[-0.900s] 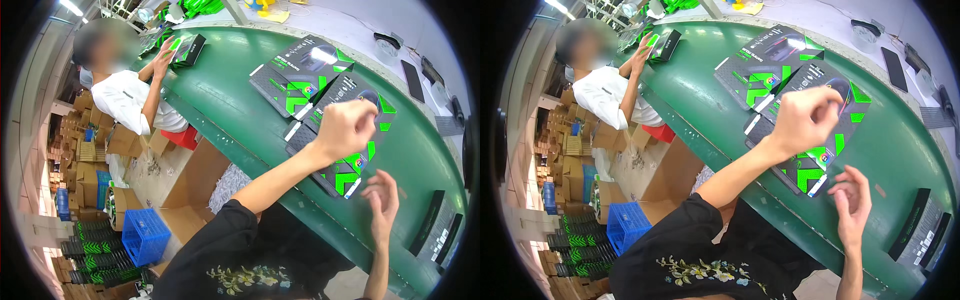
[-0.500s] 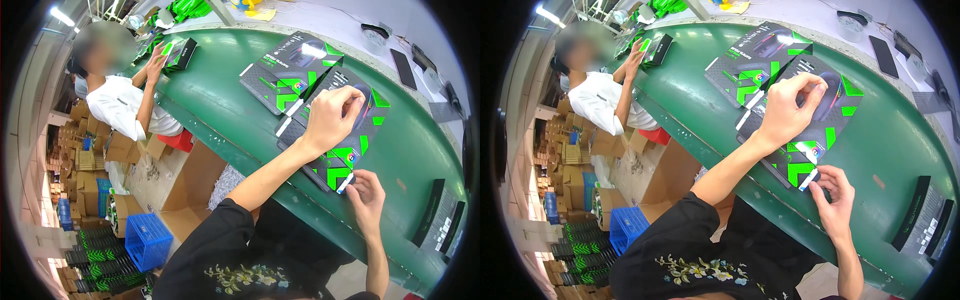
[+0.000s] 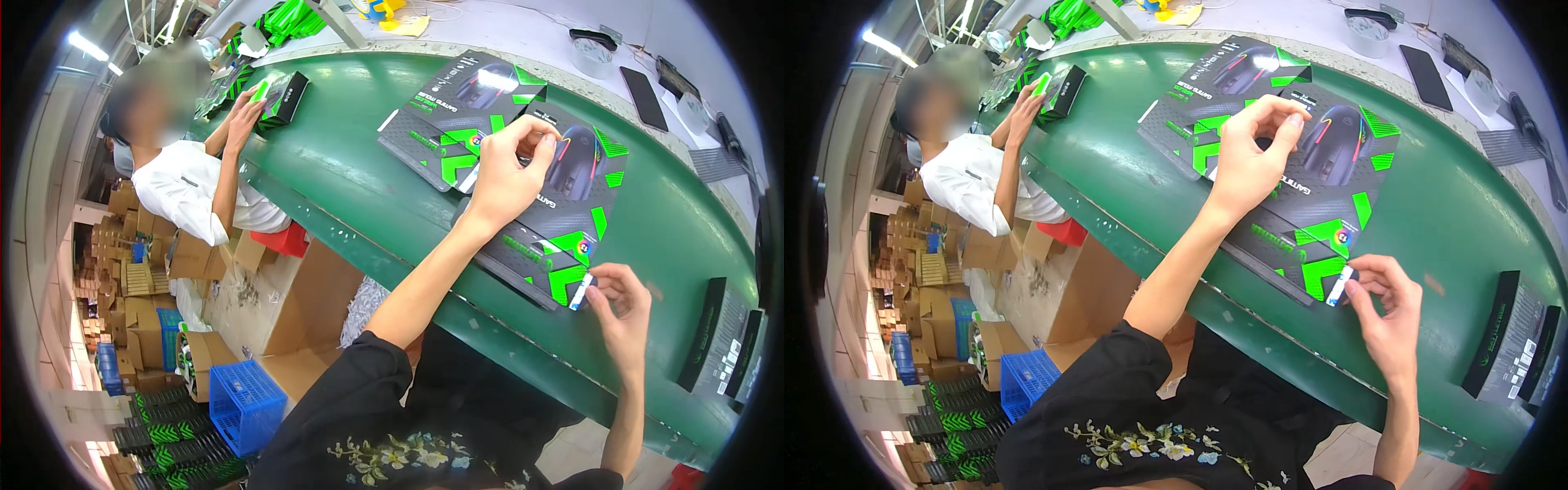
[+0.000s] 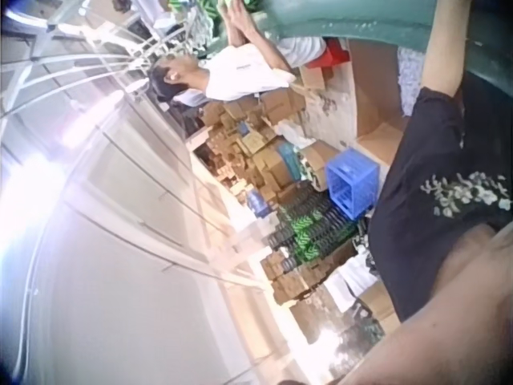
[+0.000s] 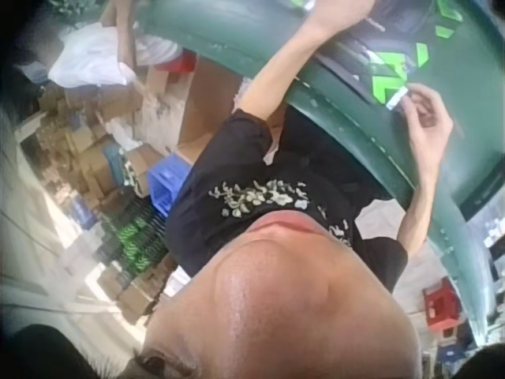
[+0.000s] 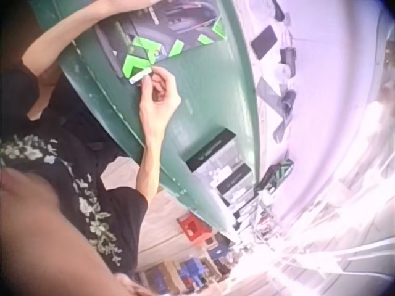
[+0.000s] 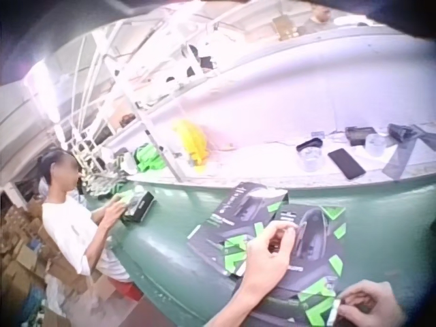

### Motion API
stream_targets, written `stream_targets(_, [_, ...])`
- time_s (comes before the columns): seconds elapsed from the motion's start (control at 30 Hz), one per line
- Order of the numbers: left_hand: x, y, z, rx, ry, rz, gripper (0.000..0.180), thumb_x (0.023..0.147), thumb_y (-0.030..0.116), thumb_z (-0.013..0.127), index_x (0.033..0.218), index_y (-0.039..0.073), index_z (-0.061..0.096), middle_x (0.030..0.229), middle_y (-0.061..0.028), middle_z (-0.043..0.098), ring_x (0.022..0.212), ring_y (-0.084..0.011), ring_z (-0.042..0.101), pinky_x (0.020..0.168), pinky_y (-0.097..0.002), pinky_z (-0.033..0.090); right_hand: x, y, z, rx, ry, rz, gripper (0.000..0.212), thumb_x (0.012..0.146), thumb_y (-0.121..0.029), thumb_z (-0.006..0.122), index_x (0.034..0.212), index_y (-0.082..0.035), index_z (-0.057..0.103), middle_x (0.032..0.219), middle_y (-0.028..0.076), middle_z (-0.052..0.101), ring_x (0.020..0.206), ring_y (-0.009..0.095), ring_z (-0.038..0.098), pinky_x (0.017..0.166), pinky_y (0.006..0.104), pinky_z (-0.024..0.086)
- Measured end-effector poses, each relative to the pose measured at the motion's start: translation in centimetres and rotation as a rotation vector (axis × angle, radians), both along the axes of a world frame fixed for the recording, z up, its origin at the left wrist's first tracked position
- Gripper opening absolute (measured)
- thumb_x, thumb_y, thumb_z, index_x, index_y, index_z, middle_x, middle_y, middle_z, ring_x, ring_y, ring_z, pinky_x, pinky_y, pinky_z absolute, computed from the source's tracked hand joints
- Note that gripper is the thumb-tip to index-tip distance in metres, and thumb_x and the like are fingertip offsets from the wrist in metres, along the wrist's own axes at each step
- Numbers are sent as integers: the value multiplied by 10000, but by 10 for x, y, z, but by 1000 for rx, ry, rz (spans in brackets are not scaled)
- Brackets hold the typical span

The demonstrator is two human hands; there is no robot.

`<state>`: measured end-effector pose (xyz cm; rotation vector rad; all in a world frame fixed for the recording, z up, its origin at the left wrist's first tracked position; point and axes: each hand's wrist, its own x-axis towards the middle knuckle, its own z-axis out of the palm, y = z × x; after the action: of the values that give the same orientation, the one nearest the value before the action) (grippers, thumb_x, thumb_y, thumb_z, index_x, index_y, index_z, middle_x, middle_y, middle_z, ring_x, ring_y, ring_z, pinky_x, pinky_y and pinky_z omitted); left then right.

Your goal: Checking and folding gaming mouse packaging boxes on a conveyor belt.

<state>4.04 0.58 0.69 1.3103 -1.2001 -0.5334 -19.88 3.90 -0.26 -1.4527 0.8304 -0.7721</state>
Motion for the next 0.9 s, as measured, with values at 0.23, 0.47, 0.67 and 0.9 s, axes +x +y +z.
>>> stream_targets(0.23, [9,-1,2,-48,-90,18,99,913,82,615,949,22,684,792,-8,665,710,-55,592,681,-230,476,-18,-8,10,-26,91,21,152,845,75,604,996,59,614,825,60,635,705,93,611,641,232,501])
stream_targets(0.47, [-3,-7,-20,-107,-289,203,198,817,97,679,1004,33,663,988,-124,577,865,-217,608,765,-323,497,-36,-26,11,-202,305,-32,107,851,29,620,948,18,576,793,5,541,718,64,513,677,213,426])
stream_targets(0.67, [-3,0,-17,-67,-160,104,321,766,102,714,1070,34,633,1196,-178,517,1136,-343,541,966,-417,437,-31,-25,5,-154,209,-100,126,864,13,634,931,5,528,818,4,531,757,54,507,669,205,411])
stream_targets(0.9, [-7,-1,-27,76,-208,-181,609,747,200,741,1283,68,483,1439,-292,289,1359,-457,324,1108,-467,320,-43,-26,20,90,318,98,203,804,35,677,892,-10,500,780,1,519,689,40,510,624,182,400])
